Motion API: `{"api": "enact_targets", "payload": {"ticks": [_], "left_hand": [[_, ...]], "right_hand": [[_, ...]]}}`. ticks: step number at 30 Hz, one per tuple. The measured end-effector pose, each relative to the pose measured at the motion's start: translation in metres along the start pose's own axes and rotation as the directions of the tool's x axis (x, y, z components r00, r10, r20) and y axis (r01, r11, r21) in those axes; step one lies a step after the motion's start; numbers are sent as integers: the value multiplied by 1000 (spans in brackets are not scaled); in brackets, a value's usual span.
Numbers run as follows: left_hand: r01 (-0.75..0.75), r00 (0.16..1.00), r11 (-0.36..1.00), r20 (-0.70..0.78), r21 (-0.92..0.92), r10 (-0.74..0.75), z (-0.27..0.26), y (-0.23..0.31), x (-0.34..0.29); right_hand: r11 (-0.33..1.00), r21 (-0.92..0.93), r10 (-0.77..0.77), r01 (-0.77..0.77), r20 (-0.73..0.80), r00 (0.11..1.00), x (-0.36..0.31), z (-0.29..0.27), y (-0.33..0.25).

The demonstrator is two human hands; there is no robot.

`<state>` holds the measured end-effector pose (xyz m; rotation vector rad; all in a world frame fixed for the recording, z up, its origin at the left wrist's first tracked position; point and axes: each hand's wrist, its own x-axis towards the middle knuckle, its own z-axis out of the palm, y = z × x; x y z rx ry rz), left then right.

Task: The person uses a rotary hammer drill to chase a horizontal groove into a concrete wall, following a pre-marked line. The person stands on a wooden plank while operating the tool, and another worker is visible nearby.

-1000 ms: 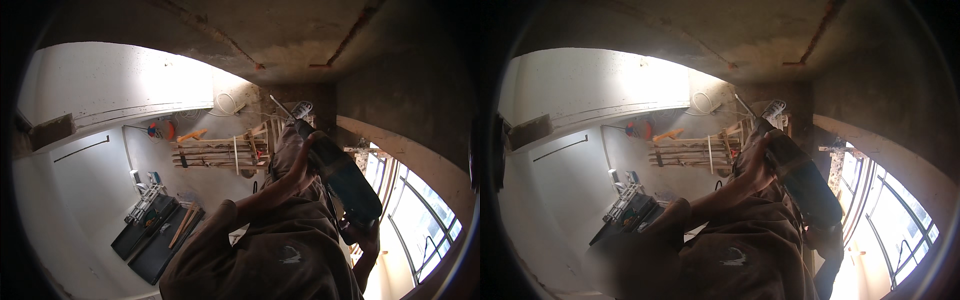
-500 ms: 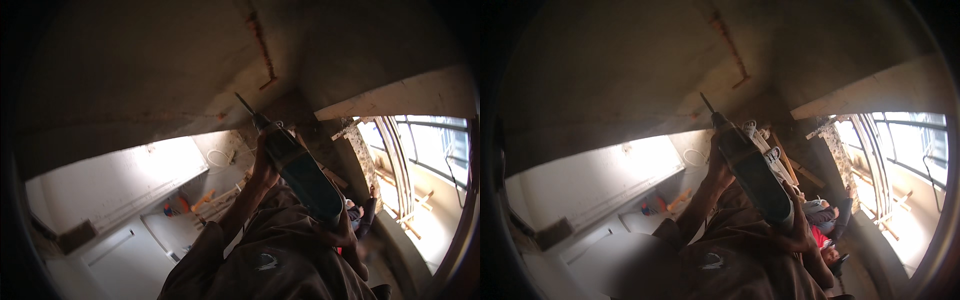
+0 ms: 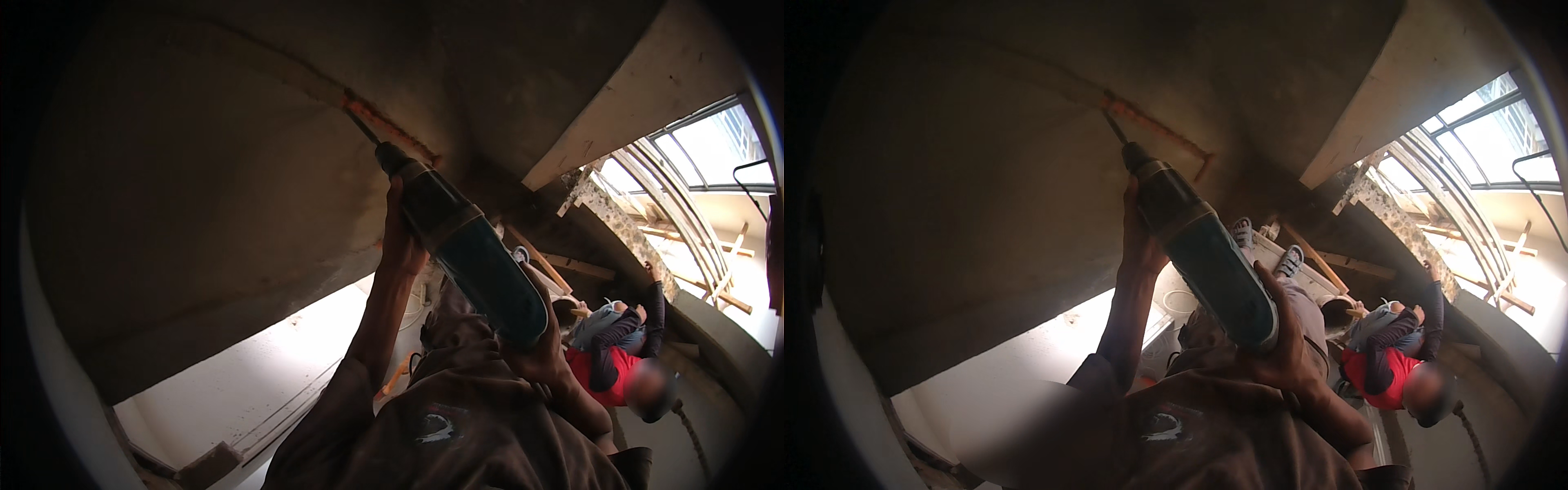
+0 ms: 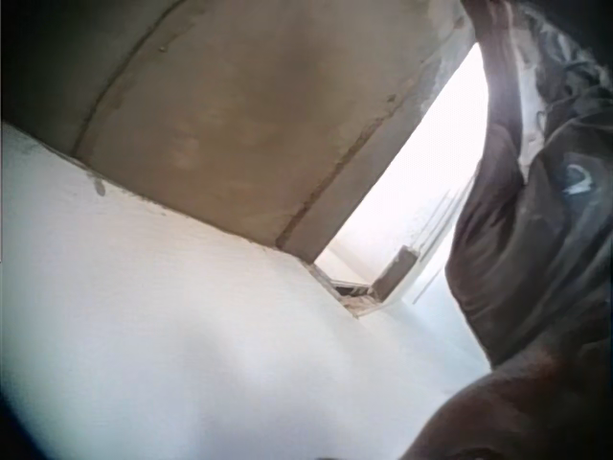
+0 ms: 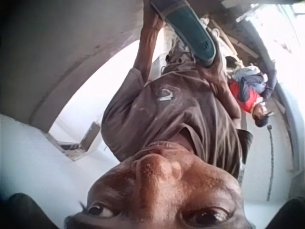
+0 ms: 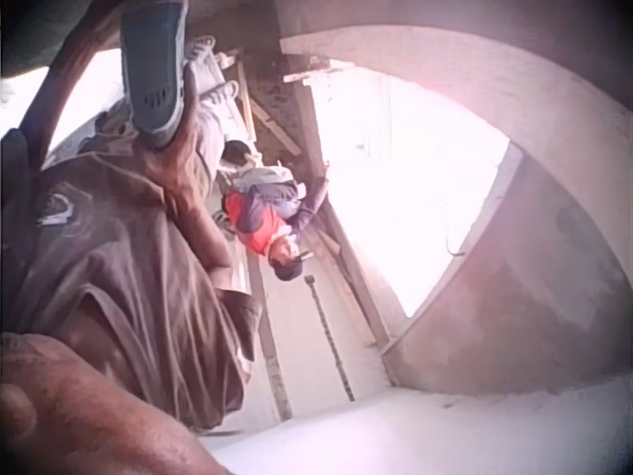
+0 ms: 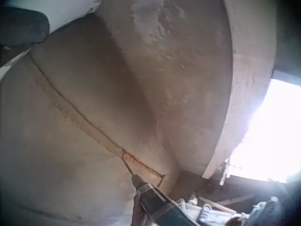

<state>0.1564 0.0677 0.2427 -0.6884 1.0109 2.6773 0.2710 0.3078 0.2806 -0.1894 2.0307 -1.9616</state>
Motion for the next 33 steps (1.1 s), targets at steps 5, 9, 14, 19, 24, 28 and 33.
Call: {"api": "enact_targets", "payload": {"ticks": [5, 9, 14, 19, 24, 28, 33], "left_hand": [[20, 999, 997, -51, 68, -16, -5, 13, 15], [38, 992, 989, -123, 142, -21, -6, 21, 18], [42, 998, 991, -58, 124, -35, -23, 19, 23], [76, 995, 991, -68, 111, -69, -42, 20, 27], [67, 992, 984, -115, 164, -49, -40, 16, 28], [100, 989, 983, -124, 154, -81, -39, 14, 30], [95, 981, 985, -184, 146, -67, -37, 16, 36]], "right_hand": [[998, 51, 43, -44, 31, 999, 21, 5, -2], [998, 44, 33, -35, 44, 998, 32, 8, 1], [979, 187, 66, -79, 72, 995, 33, 8, 14], [965, 229, 128, -129, 22, 992, 34, 16, 14], [958, 265, 85, -106, 89, 992, 31, 9, 33], [904, 392, 132, -169, 119, 984, 24, 11, 52], [898, 382, 175, -219, 146, 974, 32, 9, 61]]}}
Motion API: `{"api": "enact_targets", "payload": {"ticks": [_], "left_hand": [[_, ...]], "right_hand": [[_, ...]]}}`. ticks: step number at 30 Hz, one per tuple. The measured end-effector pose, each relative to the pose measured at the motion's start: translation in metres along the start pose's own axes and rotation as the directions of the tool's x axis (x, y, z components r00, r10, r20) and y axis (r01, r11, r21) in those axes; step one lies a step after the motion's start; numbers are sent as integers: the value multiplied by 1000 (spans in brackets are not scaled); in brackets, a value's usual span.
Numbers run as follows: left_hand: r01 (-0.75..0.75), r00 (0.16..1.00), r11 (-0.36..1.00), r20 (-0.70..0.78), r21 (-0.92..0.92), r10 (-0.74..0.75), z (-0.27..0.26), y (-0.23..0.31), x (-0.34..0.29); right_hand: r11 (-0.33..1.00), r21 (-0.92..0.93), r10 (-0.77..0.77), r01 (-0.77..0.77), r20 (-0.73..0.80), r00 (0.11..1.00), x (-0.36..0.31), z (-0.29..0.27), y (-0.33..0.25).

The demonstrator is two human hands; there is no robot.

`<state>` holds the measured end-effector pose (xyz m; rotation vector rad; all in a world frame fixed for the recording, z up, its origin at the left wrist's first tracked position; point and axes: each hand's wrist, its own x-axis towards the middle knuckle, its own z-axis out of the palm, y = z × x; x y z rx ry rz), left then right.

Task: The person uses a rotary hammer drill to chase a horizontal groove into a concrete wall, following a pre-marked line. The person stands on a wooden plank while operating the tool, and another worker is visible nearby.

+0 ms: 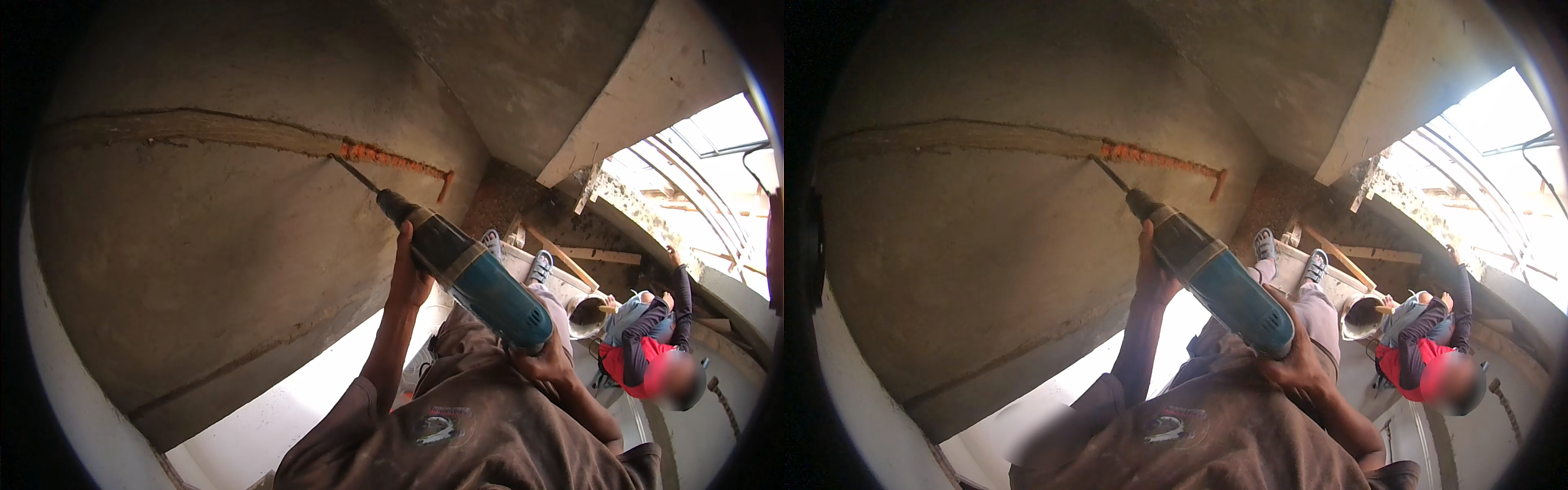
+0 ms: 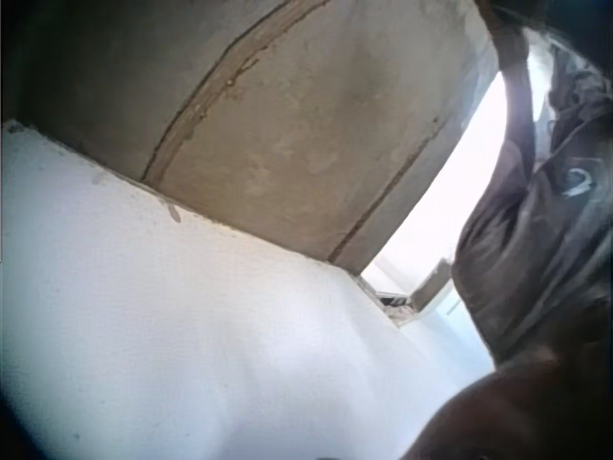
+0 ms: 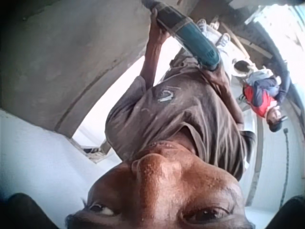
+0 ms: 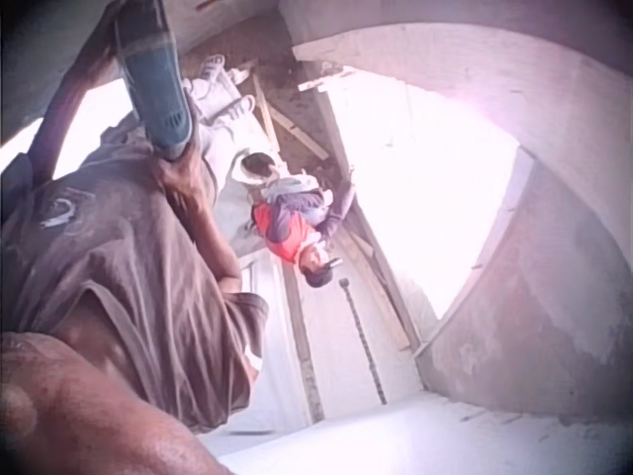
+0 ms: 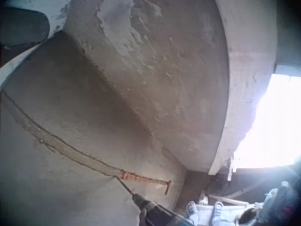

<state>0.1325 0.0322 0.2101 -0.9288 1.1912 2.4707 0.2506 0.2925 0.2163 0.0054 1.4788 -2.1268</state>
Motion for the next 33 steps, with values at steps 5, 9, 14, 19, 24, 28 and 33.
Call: {"api": "enact_targets", "payload": {"ticks": [5, 9, 14, 19, 24, 28, 33], "left_hand": [[-6, 990, 1000, 139, -20, 9, -6, 4, 4], [4, 978, 999, 208, -46, 6, -22, 9, 1], [49, 989, 994, 143, -100, -34, -12, 27, -22], [62, 998, 989, 11, -137, -61, -19, 40, -24], [33, 998, 991, 59, -132, -25, -15, 43, -18], [34, 991, 995, 134, -90, -21, -31, 53, 0], [15, 980, 1000, 200, -2, -14, -20, 51, 4]], "right_hand": [[998, -22, -63, 63, -30, 998, 4, 10, -10], [984, -131, -120, 118, -7, 993, 1, 30, -23], [956, -278, -85, 88, 24, 996, -7, 60, -52], [950, -305, -45, 61, 56, 997, -1, 74, -66], [945, -310, -100, 109, 47, 994, 9, 76, -65], [952, -282, -115, 121, 40, 993, 21, 83, -67], [956, -274, -103, 103, 16, 995, 24, 73, -64]]}}
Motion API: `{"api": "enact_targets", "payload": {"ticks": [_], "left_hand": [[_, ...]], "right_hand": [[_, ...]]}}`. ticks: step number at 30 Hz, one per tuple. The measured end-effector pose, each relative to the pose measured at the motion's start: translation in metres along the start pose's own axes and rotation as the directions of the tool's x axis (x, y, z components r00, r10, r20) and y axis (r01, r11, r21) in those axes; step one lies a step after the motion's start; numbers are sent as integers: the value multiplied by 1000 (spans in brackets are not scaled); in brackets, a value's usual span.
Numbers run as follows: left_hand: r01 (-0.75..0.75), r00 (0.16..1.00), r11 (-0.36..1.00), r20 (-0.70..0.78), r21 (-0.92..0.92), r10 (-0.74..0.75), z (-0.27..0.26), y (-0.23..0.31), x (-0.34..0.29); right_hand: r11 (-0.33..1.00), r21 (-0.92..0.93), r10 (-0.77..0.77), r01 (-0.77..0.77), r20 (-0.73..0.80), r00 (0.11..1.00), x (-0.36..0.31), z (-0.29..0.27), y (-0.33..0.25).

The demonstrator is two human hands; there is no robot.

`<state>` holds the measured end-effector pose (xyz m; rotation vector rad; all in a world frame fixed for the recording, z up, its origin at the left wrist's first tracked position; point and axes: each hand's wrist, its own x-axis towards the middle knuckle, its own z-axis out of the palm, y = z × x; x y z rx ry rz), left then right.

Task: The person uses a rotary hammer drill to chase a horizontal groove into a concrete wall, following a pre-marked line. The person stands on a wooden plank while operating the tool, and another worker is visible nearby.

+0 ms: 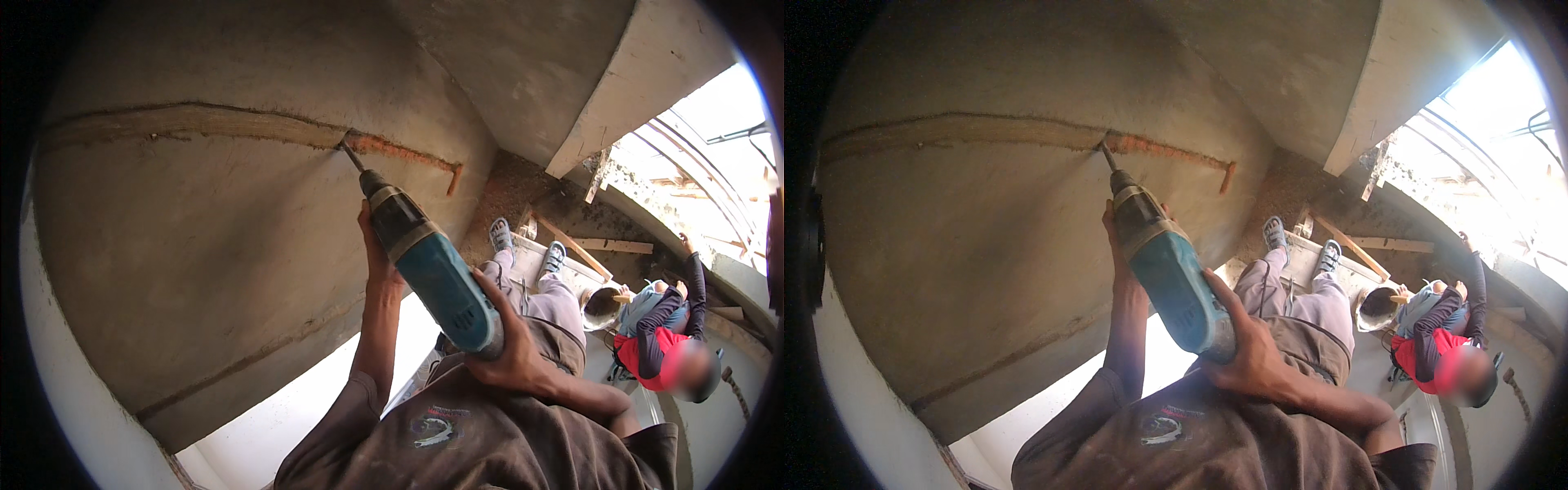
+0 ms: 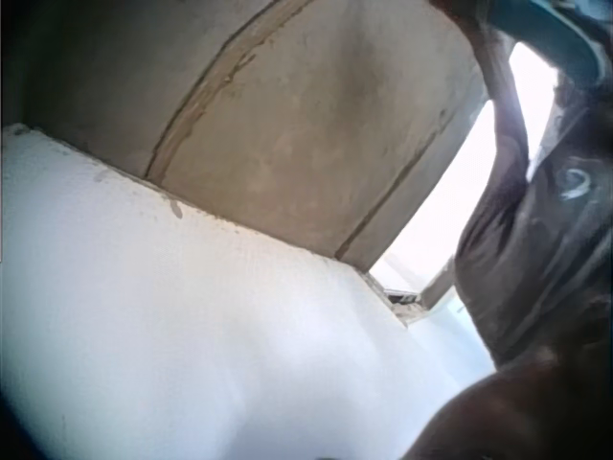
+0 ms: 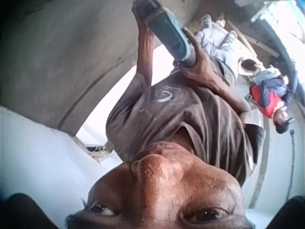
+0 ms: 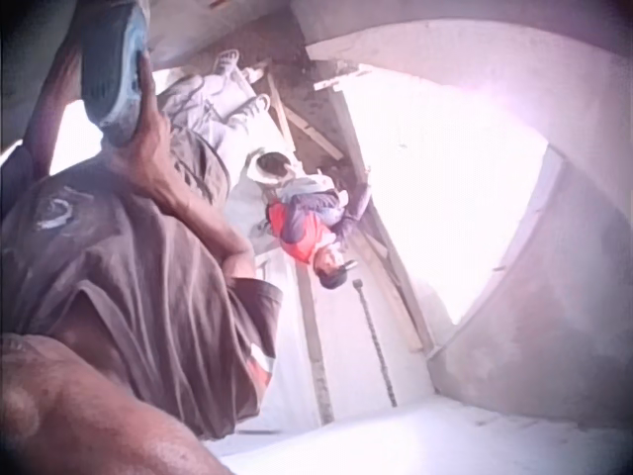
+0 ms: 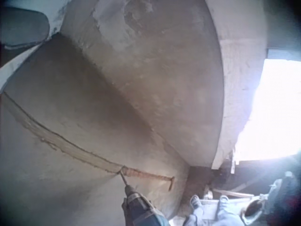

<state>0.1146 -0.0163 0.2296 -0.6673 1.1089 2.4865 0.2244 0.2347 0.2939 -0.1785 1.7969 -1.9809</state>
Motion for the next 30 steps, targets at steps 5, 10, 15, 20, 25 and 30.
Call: {"api": "enact_targets", "payload": {"ticks": [5, 10, 15, 20, 25, 30], "left_hand": [[-92, 995, 989, -40, 117, 97, 30, -23, -9], [-51, 999, 991, -6, 121, 52, 46, -21, -12], [-41, 998, 997, 58, 59, 37, 35, -19, -8], [38, 999, 999, -7, -13, -38, 17, -28, -14], [56, 986, 998, -155, 1, -55, 18, -34, -10], [65, 990, 998, -127, 11, -63, 21, -30, -9]], "right_hand": [[991, 126, -52, 53, -15, 999, -22, -27, 10], [986, 164, -40, 42, -17, 999, -28, -37, 7], [978, 196, -67, 72, -32, 997, -25, -38, 20], [986, 161, 52, -48, -24, 998, -36, -35, 26], [946, 249, 227, -207, -53, 973, -49, -32, 45], [971, 177, 173, -163, -37, 984, -45, -37, 49]]}}
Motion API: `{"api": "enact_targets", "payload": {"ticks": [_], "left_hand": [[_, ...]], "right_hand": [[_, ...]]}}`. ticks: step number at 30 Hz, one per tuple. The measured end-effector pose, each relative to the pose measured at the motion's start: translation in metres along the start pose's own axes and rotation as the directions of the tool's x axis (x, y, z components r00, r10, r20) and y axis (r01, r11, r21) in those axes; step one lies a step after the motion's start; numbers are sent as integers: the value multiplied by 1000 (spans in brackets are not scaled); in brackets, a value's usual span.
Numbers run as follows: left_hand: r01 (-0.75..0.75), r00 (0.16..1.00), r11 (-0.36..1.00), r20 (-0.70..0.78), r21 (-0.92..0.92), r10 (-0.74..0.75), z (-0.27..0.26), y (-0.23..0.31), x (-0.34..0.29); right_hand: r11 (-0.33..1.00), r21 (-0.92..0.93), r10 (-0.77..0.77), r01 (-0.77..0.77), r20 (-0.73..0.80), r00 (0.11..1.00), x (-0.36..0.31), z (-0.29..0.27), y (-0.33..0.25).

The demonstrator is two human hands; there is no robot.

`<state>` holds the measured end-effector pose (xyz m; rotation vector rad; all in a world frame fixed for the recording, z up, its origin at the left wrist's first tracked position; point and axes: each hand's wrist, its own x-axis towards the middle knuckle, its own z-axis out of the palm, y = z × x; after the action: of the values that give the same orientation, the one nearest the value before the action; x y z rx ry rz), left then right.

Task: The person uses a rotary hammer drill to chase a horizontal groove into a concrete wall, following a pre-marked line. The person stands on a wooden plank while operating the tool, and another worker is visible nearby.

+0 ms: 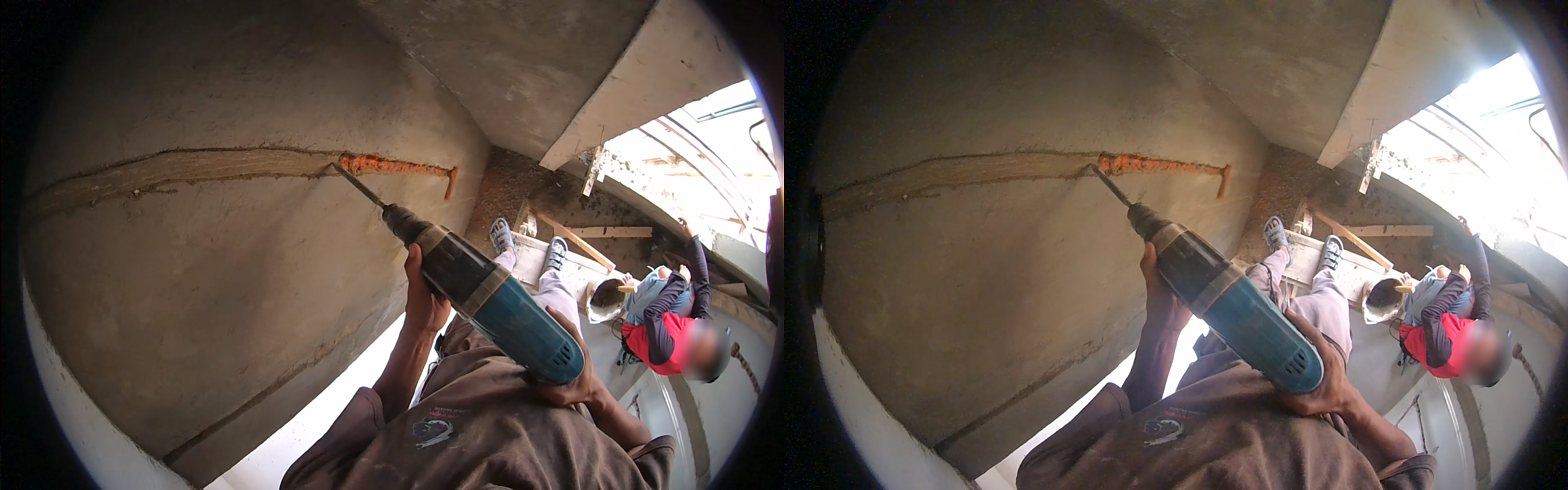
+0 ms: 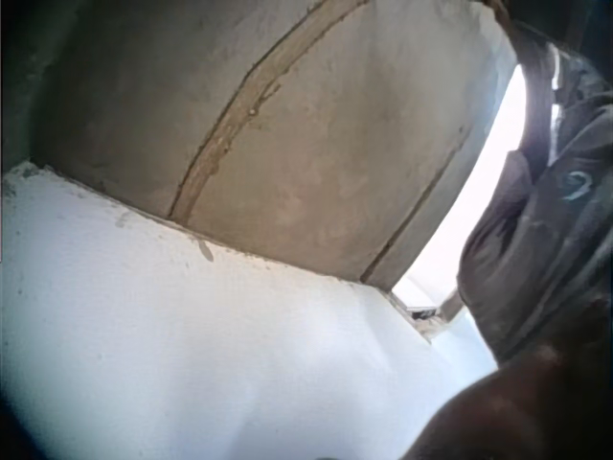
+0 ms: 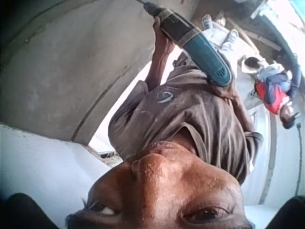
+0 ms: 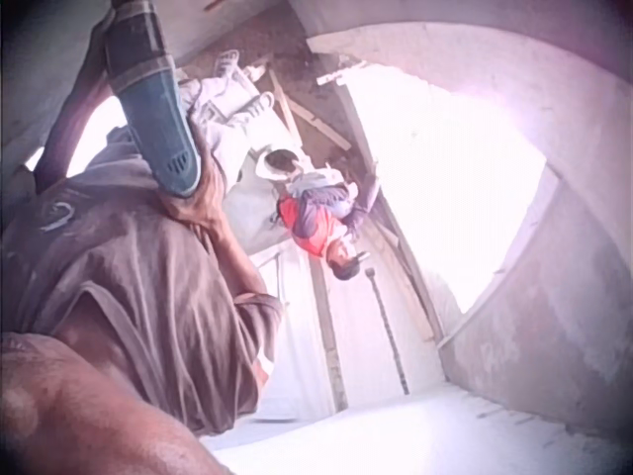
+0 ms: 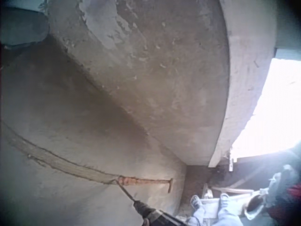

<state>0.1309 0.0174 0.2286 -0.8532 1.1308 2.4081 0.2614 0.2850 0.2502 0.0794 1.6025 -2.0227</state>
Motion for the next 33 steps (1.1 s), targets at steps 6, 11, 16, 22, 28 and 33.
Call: {"api": "enact_targets", "payload": {"ticks": [6, 11, 16, 22, 28, 33], "left_hand": [[-51, 998, 998, -25, 32, 52, -8, -8, 11], [-35, 997, 999, 72, -11, 35, -21, 1, 29], [-1, 995, 1000, 97, 4, 0, -21, 17, 35], [-51, 992, 997, 118, 59, 44, -12, 21, 12], [-65, 997, 996, 54, 68, 61, 5, 0, -3], [-104, 994, 989, 30, 110, 101, 6, -1, -5]], "right_hand": [[990, 83, -120, 118, 28, 992, 14, -8, 14], [979, 51, -200, 197, 78, 977, 36, -5, 20], [981, 88, -176, 171, 52, 983, 52, 14, -3], [993, 69, -100, 96, 57, 993, 30, 19, -22], [989, 90, -125, 120, 59, 990, 8, -8, -22], [981, 143, -141, 128, 90, 986, 12, -15, -23]]}}
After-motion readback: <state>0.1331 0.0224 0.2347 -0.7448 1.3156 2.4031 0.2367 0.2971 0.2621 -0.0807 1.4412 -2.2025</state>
